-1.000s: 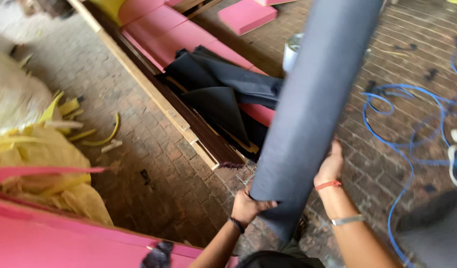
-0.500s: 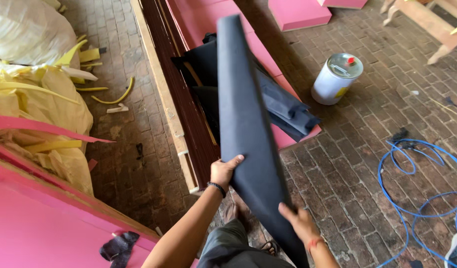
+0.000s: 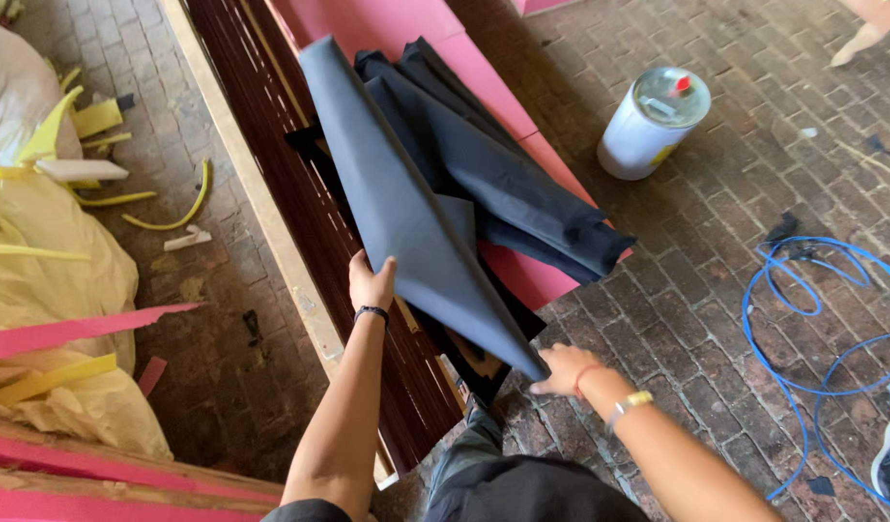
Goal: The person stretches black fabric around a shaped wooden panel and uses a pneumatic nail gun to staple the fabric edge to the back of the panel, working around the perimeter. They reposition and flip the panel between sections, then fold and set aside the leftover fabric and begin stapling fabric onto another panel.
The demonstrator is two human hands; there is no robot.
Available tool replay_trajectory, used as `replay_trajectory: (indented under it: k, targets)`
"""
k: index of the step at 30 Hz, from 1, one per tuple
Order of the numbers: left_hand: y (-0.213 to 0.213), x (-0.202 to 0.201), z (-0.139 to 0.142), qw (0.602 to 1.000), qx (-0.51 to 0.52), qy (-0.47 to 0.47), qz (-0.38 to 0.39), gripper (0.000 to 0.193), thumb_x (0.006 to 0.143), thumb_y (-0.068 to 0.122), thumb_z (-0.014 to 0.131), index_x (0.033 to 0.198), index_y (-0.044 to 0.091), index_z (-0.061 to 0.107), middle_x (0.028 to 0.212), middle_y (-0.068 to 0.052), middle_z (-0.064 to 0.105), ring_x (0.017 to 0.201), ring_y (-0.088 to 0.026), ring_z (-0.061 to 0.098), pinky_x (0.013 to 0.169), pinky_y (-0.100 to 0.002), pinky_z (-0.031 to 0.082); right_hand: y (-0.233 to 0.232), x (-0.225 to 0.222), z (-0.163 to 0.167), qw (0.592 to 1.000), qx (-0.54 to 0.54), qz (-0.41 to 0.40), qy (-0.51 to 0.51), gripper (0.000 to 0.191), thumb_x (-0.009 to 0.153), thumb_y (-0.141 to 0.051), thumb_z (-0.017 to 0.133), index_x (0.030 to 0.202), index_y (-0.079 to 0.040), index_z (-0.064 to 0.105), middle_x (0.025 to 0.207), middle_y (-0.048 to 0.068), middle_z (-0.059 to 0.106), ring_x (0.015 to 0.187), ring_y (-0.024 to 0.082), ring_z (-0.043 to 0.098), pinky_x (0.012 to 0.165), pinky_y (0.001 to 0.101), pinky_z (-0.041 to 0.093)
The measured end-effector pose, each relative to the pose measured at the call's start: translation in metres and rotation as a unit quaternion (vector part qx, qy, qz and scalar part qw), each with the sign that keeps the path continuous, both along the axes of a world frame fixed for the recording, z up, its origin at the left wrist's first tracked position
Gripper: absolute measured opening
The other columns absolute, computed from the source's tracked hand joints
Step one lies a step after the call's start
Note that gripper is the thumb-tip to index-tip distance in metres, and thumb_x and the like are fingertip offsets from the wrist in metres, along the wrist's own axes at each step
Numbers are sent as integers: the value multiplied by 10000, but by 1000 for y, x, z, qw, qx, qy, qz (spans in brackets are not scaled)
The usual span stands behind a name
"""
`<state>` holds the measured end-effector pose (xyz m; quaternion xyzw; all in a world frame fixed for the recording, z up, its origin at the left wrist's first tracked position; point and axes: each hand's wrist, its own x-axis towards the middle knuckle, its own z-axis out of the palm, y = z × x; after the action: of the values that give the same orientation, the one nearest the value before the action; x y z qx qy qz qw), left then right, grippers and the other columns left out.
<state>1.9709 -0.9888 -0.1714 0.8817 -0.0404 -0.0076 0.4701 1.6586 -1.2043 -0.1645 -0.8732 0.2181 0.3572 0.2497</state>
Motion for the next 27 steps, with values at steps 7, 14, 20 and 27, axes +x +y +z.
replay_trajectory:
  k: [7, 14, 20, 27]
  targets:
    - [8, -37, -35, 956, 26, 273, -107, 383, 880, 273, 706, 1231, 122, 721, 1064, -94, 785, 926, -236, 757, 837, -335, 611, -24, 29, -82, 919, 286, -255, -94, 528, 816, -356, 771, 1257, -76, 693, 1126, 134, 785, 1005, 254, 756, 903, 370, 588]
    - [-19, -70, -58, 946, 21, 292, -142, 370, 896, 277, 705, 1221, 103, 727, 1152, -57, 760, 1092, -189, 712, 938, -339, 553, -112, 28, -112, 941, 189, -269, -85, 486, 792, -295, 816, 1185, -22, 732, 1133, 133, 789, 1048, 208, 746, 938, 335, 567]
    - [-78, -44, -55, 956, 22, 279, -88, 355, 900, 278, 707, 1204, 96, 737, 1125, -66, 773, 1069, -184, 715, 920, -322, 550, -224, 109, -105, 954, 110, -246, -134, 438, 771, -291, 835, 1125, -43, 760, 1095, 118, 788, 1023, 210, 738, 929, 351, 554]
    - [-166, -31, -31, 960, -11, 280, -19, 352, 899, 256, 705, 1206, 83, 719, 1114, -84, 781, 1042, -185, 733, 905, -313, 563, -307, 209, -105, 978, 103, -146, -108, 439, 730, -300, 849, 1088, -60, 772, 1057, 131, 796, 983, 249, 751, 892, 364, 570]
